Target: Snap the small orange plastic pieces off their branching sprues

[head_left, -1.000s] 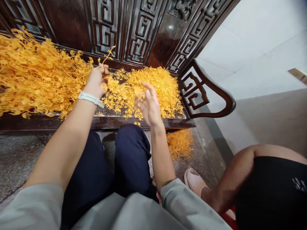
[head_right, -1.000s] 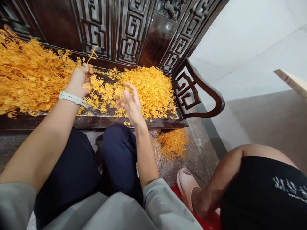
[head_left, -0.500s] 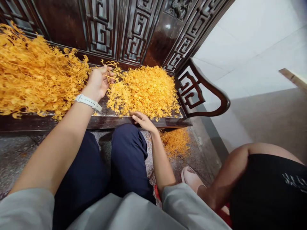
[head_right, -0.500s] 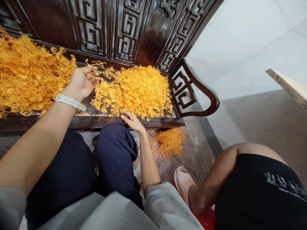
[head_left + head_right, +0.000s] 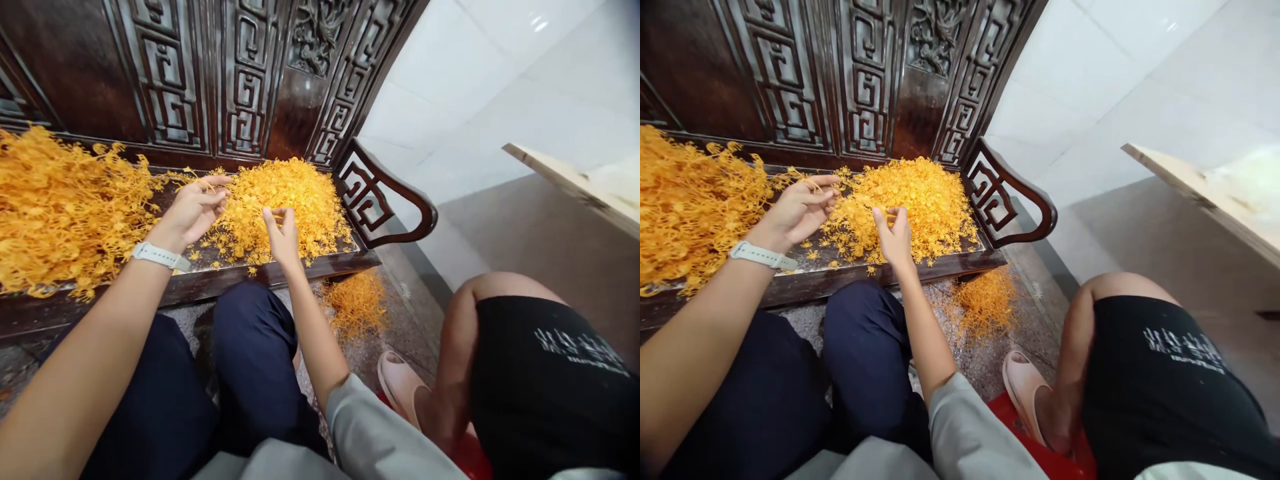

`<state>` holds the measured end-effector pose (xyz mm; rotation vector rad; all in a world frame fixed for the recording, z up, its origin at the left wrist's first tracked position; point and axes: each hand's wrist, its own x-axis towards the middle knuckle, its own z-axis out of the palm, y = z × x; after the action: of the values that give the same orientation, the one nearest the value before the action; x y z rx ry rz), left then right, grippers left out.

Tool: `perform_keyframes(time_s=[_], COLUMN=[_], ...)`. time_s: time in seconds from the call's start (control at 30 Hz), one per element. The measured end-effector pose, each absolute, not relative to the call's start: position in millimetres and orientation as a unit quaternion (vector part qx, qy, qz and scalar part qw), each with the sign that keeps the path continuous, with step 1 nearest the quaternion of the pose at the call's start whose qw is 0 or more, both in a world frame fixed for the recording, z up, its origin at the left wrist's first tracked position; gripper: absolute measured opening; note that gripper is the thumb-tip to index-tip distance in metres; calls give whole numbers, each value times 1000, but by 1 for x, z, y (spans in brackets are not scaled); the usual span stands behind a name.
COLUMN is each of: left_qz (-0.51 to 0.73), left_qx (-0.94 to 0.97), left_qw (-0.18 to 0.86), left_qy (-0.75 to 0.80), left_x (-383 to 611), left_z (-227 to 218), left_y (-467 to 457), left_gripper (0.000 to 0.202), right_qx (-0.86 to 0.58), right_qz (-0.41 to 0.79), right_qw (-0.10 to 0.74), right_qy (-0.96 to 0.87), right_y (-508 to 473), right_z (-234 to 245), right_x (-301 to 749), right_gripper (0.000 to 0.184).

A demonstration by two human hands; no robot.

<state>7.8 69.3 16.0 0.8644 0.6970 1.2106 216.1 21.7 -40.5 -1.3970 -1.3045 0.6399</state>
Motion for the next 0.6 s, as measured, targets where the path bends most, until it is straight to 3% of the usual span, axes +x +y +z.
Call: perform_keyframes(time_s=[0.1, 0.2, 0.3, 0.4, 0.5, 0.6], left_qz=[522, 525, 521, 523, 549, 582], left_qx=[393, 397, 402, 384, 349, 318], left_qw=[704, 707, 708, 716, 706, 681], left_qy=[280, 261, 255, 256, 279, 309], left_x=[10, 17, 22, 22, 17, 16], left_z=[16, 18, 18, 19, 24, 30], left_y=[68, 63, 58, 56, 57, 59], left_gripper=[19, 16, 22, 28, 26, 19], right_qx=[-589, -552, -468, -440, -473, -497], right_qz=[240, 285, 380, 419, 410, 395], right_qw=[535, 482, 438, 504, 598, 626], right_qy=[-556, -618, -667, -614, -500, -453], right_y=[25, 23, 19, 15, 8, -11], right_z=[-31, -23, -23, -27, -32, -32], right_x=[215, 210, 199, 190, 188, 187], right_gripper=[67, 75, 65, 48, 47, 47])
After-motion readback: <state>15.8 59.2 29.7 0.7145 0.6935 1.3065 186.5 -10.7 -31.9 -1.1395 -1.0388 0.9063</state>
